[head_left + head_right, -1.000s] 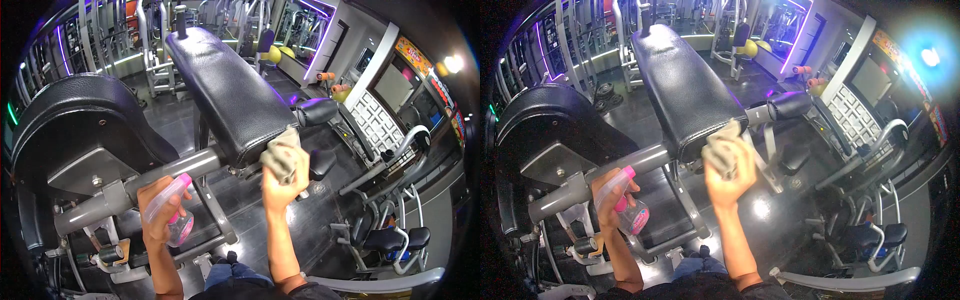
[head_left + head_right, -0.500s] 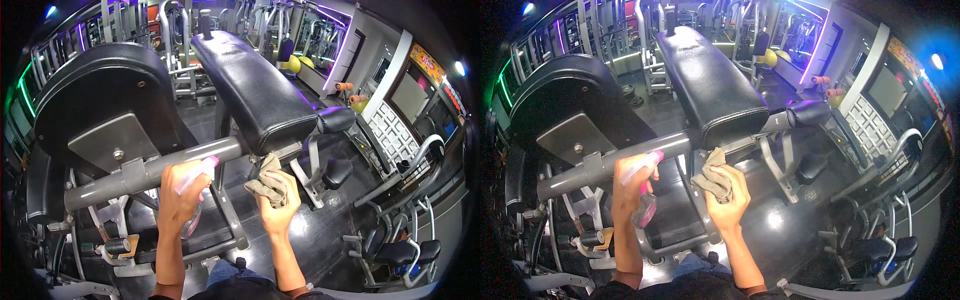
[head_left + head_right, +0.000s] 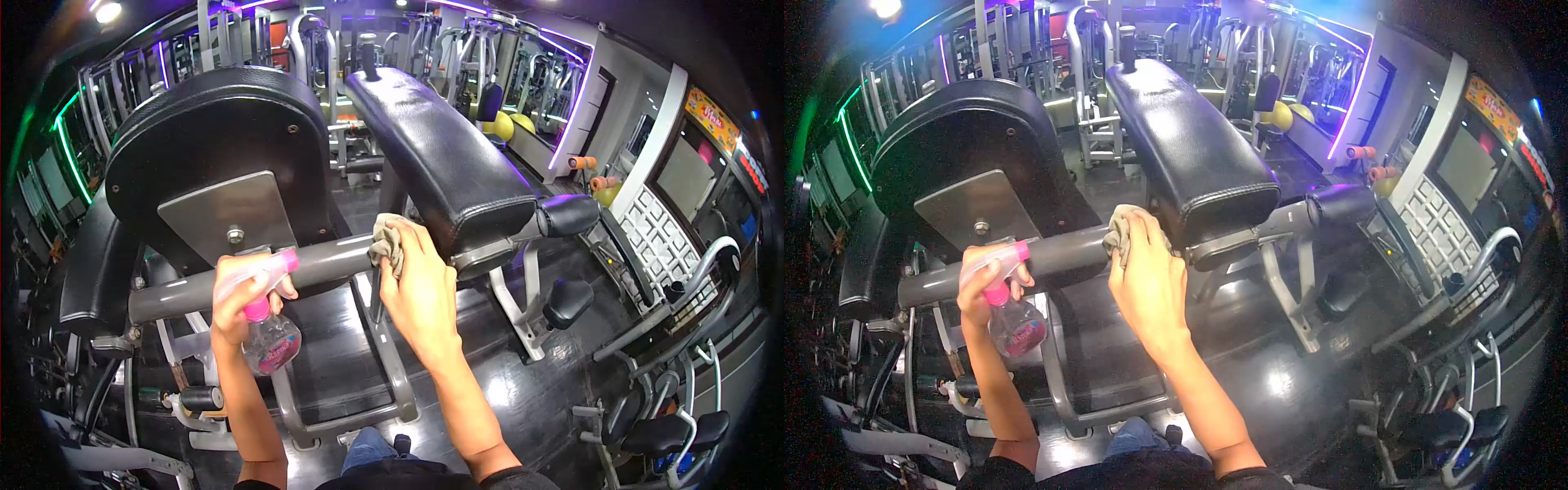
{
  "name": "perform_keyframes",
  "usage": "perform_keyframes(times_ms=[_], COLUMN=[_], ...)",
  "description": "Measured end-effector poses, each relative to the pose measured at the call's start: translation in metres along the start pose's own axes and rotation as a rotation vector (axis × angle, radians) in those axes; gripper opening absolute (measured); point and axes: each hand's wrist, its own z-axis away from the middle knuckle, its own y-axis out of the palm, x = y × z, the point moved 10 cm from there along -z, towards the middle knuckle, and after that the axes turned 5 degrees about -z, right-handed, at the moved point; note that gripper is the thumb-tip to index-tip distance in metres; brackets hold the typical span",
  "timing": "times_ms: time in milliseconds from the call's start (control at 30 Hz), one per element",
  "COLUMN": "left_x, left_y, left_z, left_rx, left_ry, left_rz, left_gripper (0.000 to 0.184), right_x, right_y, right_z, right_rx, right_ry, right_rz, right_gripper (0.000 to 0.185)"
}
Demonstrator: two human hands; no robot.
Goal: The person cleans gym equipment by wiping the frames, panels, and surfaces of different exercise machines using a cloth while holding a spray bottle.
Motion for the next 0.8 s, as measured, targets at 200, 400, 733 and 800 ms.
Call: perform_keyframes(times_ms=[200,400,733,800], left_x=[0.004,0.005,-0.001,0.000], left_y=[-0.024,-0.030,-0.028,-0.027], left_z=[-0.002,-0.001,0.001,0.001], left_rx=[-0.074,-0.083,-0.068,-0.054], left_ry=[0.068,0.060,0.093,0.074], left_rz=[0.110,0.123,0.068,0.064], left_gripper=[0.052,0.052,0.050,0.049], right_x=[0.016,0.017,-0.013,-0.007], right_y=[0.021,0.027,-0.004,0.005], right_z=[-0.003,0.007,0.017,0.014], right_rx=[0.198,0.183,-0.091,-0.082], right_ry=[-0.193,-0.167,0.028,0.022], right_rz=[-0.399,-0.276,-0.105,-0.181], right_gripper=[0.043,0.051,0.052,0.051])
